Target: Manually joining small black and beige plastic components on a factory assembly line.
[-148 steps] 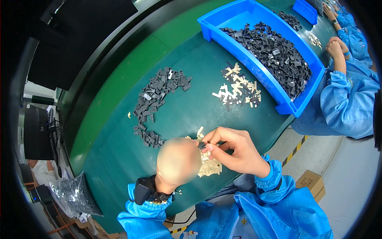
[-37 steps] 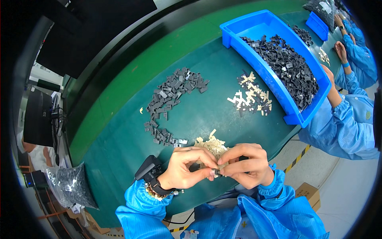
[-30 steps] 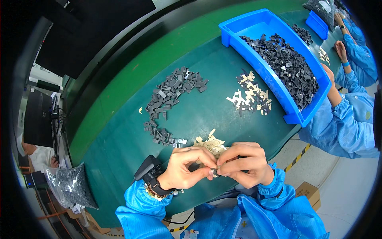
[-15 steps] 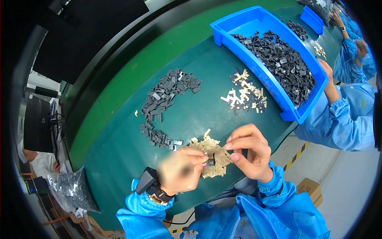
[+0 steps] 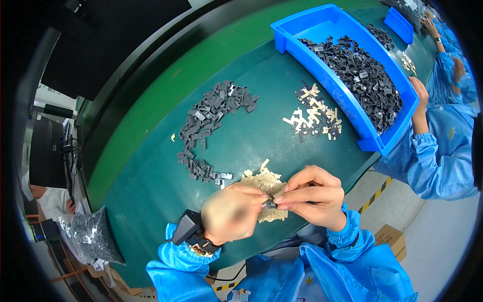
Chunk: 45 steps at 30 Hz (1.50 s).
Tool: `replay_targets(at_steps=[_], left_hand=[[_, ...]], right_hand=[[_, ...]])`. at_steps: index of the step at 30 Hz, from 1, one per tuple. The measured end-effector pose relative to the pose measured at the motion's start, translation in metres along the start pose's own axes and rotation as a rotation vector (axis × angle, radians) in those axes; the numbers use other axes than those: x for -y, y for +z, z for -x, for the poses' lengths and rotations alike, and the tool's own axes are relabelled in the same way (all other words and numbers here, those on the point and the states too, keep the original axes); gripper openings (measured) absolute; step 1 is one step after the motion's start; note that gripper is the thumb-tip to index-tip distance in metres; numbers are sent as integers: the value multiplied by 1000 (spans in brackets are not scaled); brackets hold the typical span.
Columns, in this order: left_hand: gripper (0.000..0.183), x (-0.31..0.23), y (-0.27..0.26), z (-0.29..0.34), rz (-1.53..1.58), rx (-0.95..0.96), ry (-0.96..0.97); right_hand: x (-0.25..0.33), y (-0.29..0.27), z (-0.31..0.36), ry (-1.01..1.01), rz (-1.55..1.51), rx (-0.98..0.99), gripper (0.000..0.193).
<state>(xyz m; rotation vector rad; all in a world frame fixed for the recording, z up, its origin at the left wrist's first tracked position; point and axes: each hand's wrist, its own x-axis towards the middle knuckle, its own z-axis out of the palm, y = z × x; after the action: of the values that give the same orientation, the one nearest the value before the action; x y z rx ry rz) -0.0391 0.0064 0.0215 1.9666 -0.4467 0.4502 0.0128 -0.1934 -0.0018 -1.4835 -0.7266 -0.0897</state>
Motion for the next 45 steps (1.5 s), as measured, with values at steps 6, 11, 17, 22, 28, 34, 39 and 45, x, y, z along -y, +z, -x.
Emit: replay_targets(at_steps=[6,11,17,22,28,34,39,45], left_hand=[[14,2,1,2,22,13,-128],[9,3,3,4,111,14,-308],[16,6,6,7,216,71,-271],[32,2,5,-5,135,94,-151],[26,4,4,-9,105,135,-158],[18,6,5,-10,-13,138,-36],[15,6,7,-8,12,156,-58],[16,9,6,-10,29,180,-59]], right_hand=[[2,2,-5,-174,270,39,24],[8,8,-4,-121,431,125,32],[9,3,3,-105,365,106,29],[16,-48,-21,-294,721,-398,20],[41,-90,-63,-120,949,-502,29],[20,-54,-54,112,832,79,16],[0,-55,-60,85,921,99,18],[-10,-54,-66,95,990,116,15]])
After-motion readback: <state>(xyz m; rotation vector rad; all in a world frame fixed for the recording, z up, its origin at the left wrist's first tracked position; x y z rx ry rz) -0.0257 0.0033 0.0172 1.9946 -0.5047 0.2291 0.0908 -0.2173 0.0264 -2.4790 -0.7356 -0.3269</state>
